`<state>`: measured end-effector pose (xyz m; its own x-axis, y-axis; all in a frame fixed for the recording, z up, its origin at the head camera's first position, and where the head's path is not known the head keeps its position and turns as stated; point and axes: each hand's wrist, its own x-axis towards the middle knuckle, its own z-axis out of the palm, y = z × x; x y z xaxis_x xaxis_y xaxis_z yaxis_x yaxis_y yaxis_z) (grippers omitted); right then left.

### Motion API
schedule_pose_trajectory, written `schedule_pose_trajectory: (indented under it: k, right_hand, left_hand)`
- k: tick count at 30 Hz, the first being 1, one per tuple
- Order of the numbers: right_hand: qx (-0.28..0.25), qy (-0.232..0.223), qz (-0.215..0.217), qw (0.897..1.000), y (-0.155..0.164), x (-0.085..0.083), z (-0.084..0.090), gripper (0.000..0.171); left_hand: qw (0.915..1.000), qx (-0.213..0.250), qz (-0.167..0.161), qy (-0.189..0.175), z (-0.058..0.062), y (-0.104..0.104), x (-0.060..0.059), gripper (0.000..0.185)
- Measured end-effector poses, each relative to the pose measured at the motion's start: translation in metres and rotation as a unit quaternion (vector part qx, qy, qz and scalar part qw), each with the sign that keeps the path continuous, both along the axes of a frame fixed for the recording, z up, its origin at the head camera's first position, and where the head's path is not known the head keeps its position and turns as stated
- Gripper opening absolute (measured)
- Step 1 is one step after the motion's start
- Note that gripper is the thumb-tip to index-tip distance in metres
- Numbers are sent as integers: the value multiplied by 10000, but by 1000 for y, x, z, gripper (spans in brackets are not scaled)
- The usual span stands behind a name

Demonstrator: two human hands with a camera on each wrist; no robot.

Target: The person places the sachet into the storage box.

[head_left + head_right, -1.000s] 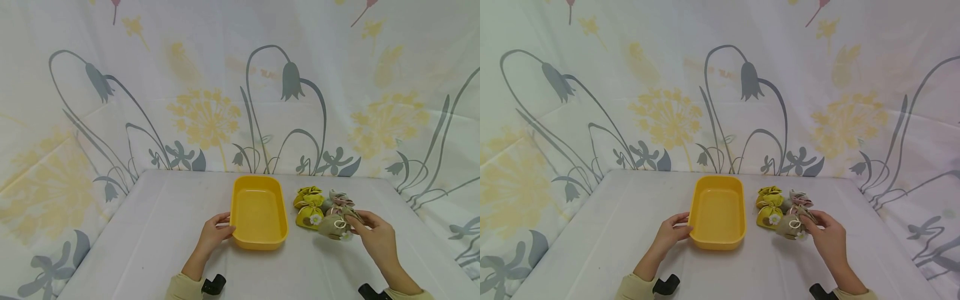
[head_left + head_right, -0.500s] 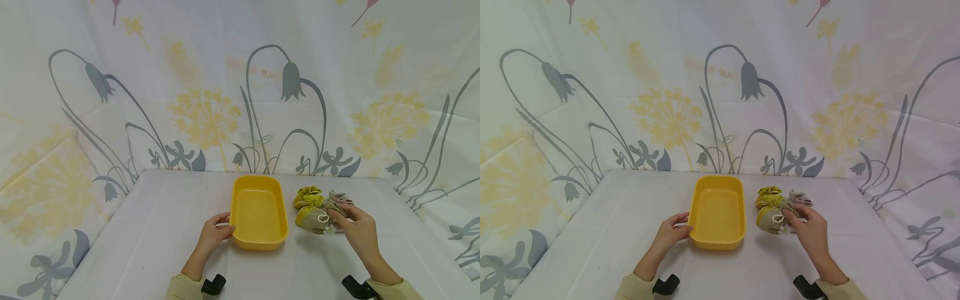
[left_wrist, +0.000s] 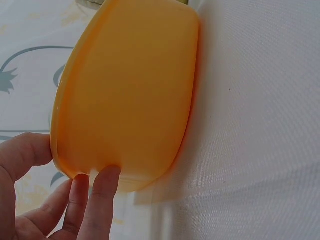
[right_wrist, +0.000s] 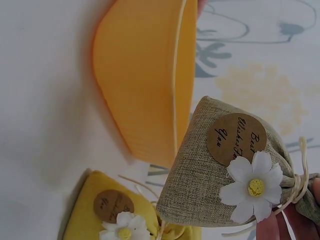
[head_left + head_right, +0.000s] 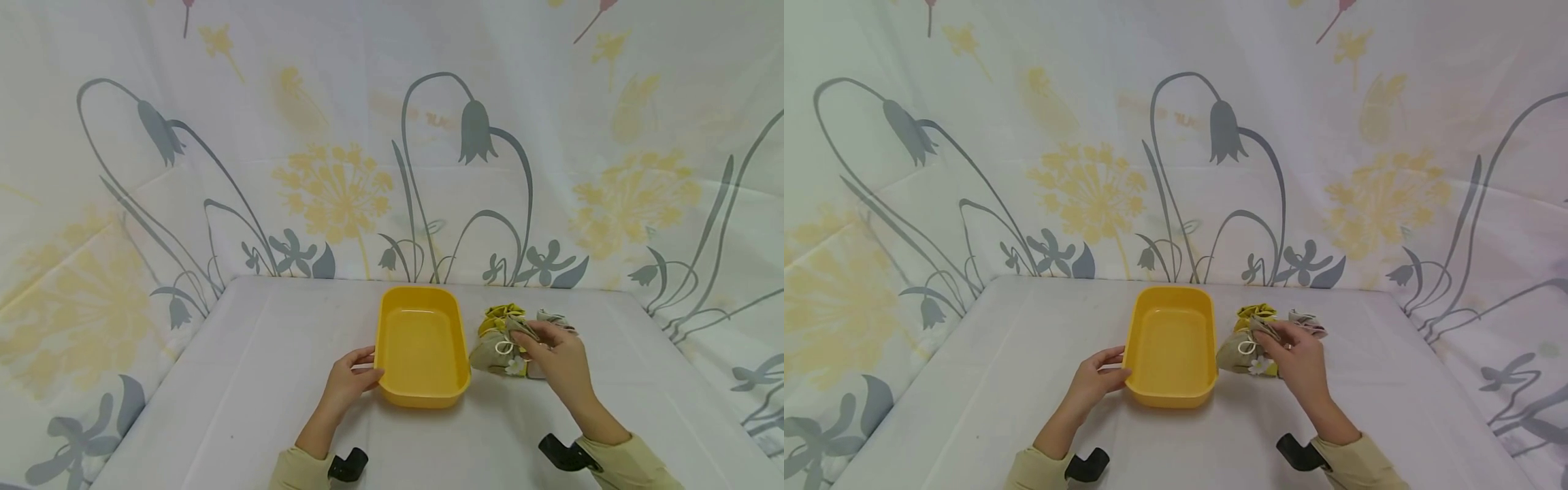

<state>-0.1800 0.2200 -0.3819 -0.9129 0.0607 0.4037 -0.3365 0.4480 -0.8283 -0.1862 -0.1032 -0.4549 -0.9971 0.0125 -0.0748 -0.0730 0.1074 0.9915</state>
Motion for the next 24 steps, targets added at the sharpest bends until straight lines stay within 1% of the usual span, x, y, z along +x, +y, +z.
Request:
schedule_pose_trajectory:
  k: [6, 14, 17, 24]
  right_hand:
    - [-108, -69, 205, 9997, -11, -8, 5, 22]
    - [-227, -446, 296, 9983, -23, -18, 11, 29]
    - [-168, -545, 352, 9978, -26, -22, 12, 30]
    - [33, -830, 492, 9953, -34, -33, 15, 36]
  left_hand:
    - [10000, -13, 6, -32, 2, 0, 1, 51]
    - [10000, -71, 11, -41, -2, 0, 0, 50]
    - [10000, -89, -3, 1, -1, 0, 1, 50]
    - [10000, -49, -17, -48, -1, -1, 1, 52]
